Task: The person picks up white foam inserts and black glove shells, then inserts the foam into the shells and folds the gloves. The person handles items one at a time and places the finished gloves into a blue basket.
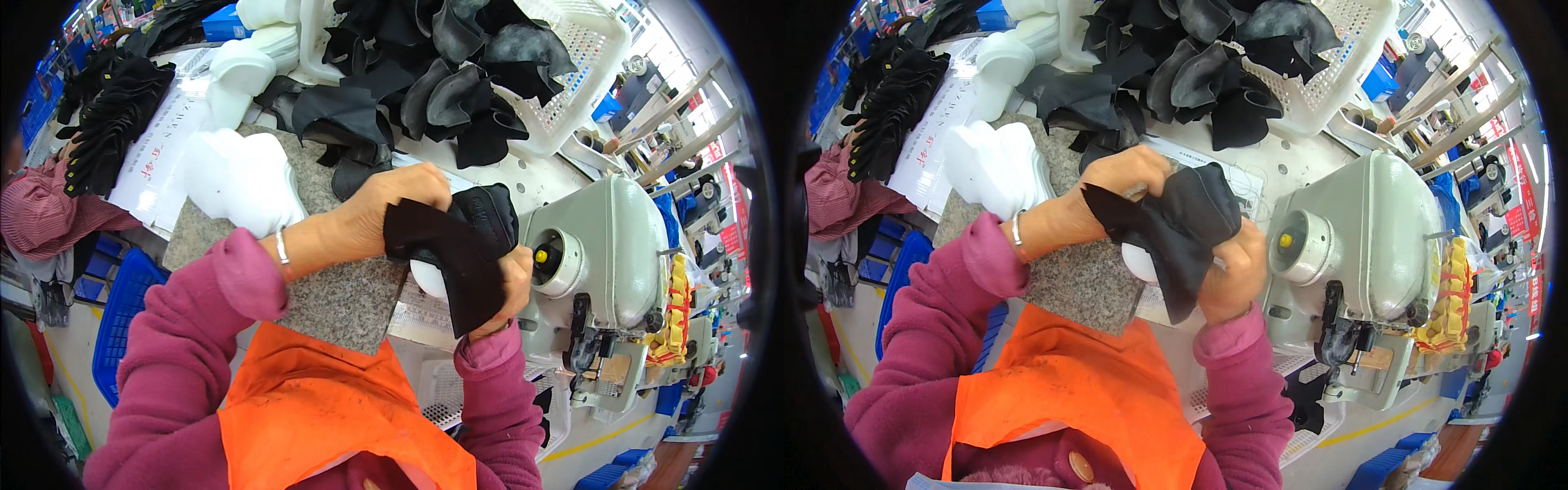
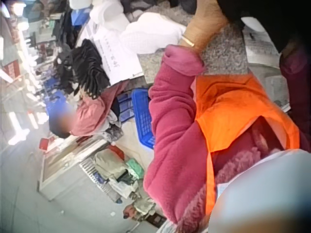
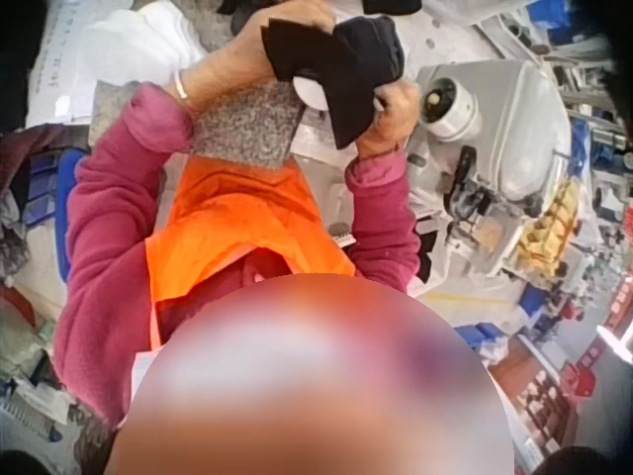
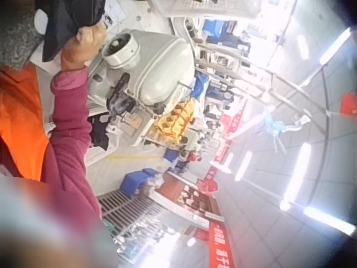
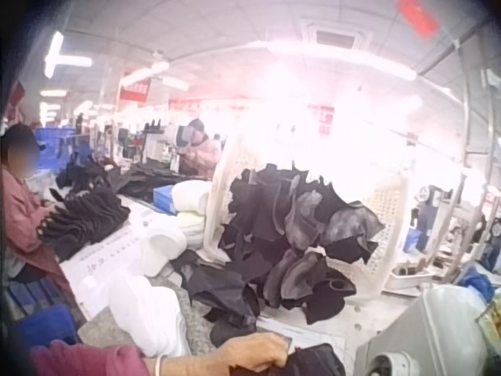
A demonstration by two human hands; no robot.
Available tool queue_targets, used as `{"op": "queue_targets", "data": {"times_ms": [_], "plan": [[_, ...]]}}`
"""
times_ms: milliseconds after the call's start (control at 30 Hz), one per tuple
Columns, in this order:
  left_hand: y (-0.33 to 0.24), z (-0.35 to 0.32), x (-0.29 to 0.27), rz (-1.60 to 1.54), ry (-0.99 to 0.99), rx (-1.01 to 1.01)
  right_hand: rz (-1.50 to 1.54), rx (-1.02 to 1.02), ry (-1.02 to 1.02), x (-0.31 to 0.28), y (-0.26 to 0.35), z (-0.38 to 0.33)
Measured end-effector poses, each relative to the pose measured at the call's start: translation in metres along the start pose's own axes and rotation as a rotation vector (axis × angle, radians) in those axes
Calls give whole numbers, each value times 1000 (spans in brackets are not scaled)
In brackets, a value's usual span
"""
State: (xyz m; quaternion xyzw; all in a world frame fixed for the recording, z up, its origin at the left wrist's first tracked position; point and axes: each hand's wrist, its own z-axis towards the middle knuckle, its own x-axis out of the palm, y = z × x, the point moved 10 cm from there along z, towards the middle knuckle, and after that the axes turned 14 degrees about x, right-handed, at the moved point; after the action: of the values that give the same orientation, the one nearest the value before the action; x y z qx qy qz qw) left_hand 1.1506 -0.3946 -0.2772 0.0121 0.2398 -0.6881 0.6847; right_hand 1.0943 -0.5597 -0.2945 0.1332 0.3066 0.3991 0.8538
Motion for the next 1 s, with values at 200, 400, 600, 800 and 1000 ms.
{"op": "queue_targets", "data": {"times_ms": [200,400,600,800,1000], "plan": [[-24,-22,-44,89,114,-298,175,126,-168,-9,-21,-7],[-99,-16,-28,99,414,277,-65,177,-91,0,-25,-7],[-154,-67,-54,707,433,484,-60,299,-171,-11,-29,-13],[-54,-124,-131,1100,518,10,-61,262,-206,-9,-22,-12],[3,-127,-152,1458,202,60,-64,260,-224,-4,-23,-12]]}}
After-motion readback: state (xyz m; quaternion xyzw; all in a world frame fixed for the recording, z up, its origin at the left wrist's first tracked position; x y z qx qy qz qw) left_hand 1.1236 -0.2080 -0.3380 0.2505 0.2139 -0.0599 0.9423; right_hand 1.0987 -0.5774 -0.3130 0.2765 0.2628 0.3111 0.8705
